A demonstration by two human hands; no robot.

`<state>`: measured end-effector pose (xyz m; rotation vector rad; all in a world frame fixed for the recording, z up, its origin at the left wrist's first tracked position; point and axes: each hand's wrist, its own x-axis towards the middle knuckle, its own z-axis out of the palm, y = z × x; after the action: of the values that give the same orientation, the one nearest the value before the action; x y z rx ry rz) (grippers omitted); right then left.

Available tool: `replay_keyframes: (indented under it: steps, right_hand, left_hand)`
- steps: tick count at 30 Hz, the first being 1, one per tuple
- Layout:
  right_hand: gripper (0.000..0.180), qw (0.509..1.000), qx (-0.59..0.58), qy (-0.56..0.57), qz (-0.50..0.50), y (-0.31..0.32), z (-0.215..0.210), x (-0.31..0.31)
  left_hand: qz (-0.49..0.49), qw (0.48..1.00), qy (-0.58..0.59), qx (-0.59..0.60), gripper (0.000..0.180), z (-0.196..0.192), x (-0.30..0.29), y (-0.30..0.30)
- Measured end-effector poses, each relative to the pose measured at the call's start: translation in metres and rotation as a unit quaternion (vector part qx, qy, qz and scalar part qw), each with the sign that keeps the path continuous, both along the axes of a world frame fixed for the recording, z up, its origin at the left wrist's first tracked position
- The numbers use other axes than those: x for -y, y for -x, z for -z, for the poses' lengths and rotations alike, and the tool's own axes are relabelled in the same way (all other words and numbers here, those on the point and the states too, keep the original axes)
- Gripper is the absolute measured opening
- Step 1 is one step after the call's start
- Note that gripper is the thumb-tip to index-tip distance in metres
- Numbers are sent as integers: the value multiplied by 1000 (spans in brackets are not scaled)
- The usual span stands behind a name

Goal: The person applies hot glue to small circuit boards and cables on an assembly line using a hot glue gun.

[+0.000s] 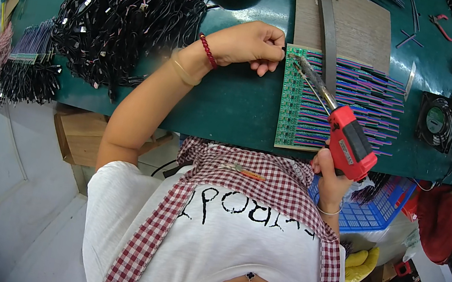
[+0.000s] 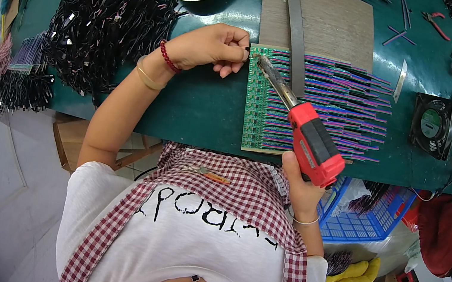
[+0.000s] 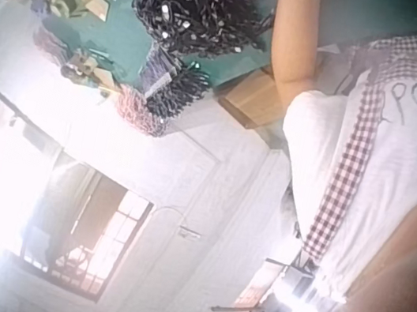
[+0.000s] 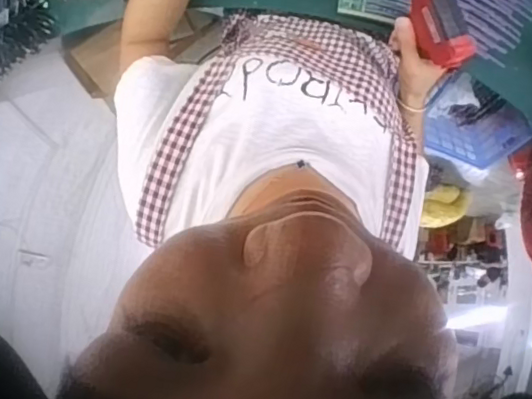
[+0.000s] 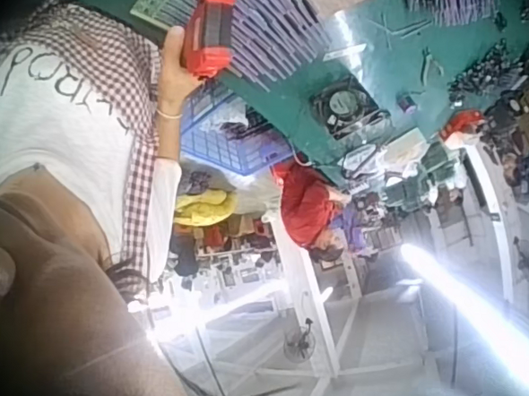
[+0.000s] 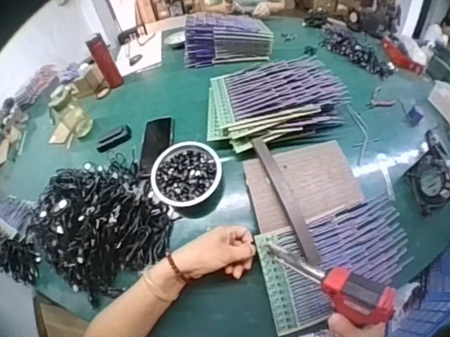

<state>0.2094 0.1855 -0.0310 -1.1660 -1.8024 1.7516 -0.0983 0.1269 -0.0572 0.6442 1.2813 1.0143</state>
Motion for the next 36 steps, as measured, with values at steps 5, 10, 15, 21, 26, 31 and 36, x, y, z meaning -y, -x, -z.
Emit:
replay_keyframes:
  steps: [5,10,15,21,26,31,36]
  right_hand:
    - [16,999,2,-44,-28,-5,5,1]
    - [21,999,-1,-38,20,-2,1,2]
    - [23,1000,9,-18,8,1,1,3]
    - [22,998,30,-43,-35,-9,6,2]
    - [26,999,13,-50,-3,0,-3,7]
    - [33,999,-29,-3,28,4,-12,5]
    - [35,999,-5,10,32,6,-12,7]
  left_hand:
    - [-7,1000,3,-18,15,0,0,-4]
    - [-13,1000,7,-24,14,-2,0,-5]
    - [-12,1000,7,-19,15,0,0,-5]
    - [-22,1000,-1,-11,12,2,0,-4]
    - [-11,1000,-2,-21,15,2,0,-5]
    - [-15,1000,2,-28,15,0,1,-5]
    - [-13,1000,0,-23,15,0,0,-6]
